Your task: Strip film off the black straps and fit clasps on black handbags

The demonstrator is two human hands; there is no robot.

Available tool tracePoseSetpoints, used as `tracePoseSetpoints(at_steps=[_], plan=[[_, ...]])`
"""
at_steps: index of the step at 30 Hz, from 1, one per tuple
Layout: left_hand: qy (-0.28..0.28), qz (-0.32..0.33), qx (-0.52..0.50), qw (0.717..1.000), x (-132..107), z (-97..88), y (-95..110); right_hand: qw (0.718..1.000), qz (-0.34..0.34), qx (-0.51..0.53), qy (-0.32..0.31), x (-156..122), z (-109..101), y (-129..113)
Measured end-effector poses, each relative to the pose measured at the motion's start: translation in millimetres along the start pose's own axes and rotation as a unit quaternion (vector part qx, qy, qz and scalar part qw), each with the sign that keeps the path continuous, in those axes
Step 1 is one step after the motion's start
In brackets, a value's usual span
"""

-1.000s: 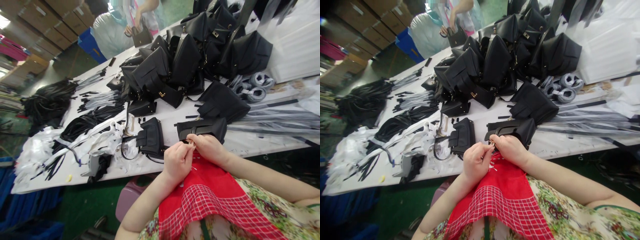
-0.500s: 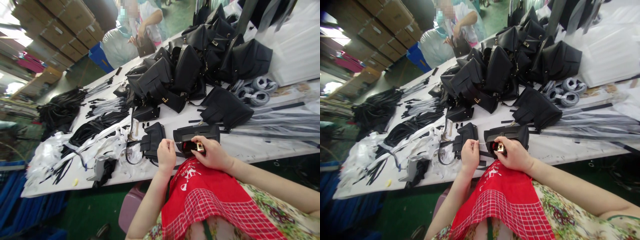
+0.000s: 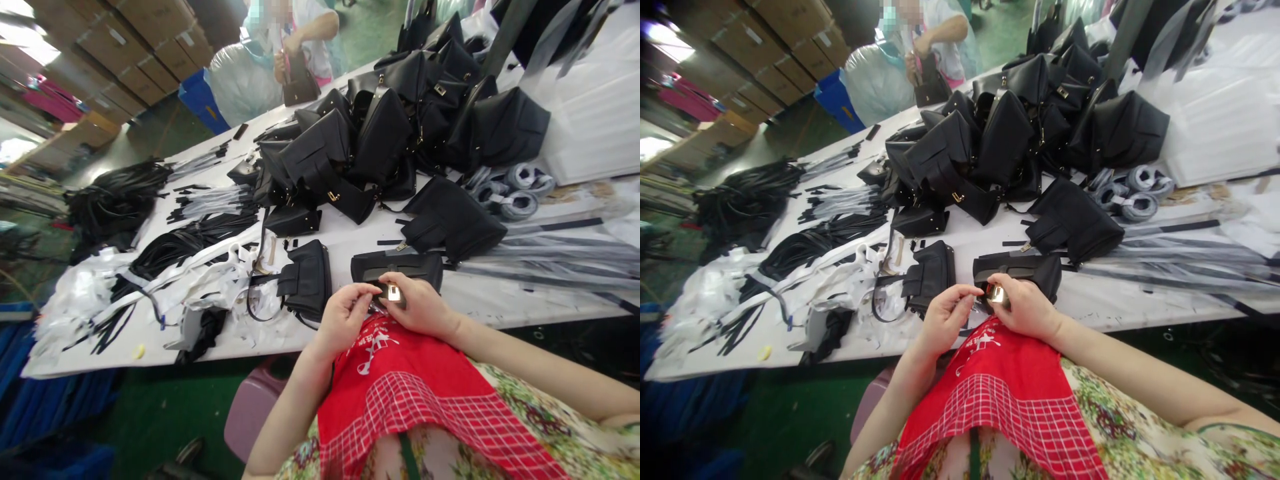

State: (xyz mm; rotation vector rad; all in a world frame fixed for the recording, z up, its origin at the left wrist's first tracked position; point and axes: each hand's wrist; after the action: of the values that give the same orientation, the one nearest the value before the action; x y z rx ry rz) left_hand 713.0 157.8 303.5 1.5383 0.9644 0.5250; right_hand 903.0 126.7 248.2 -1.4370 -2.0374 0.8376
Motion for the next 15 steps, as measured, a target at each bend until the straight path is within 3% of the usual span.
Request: tracePoseSetpoints(at_steps=[4,15], plan=[[0.003,0.055,0.145,0.988,7.1,9.2,4.1,1.000,0.003,-0.002,0.000,-0.9,-0.8,-0.6],[-0.065,0.081,0.228,0.968,13.7,19.8,1.9,1.000,-0.013,0.007,0.003,-1.4,3.5,3.5]])
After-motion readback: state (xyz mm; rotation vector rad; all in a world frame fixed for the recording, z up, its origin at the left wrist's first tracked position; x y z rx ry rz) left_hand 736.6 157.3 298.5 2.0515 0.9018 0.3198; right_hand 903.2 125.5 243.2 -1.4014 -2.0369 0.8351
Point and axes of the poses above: each hand's wrist, its own x-axis towards the middle knuckle, its own z-axis out of the palm, y = z × x, and after that the axes turned 9 degrees about -y, right-handed
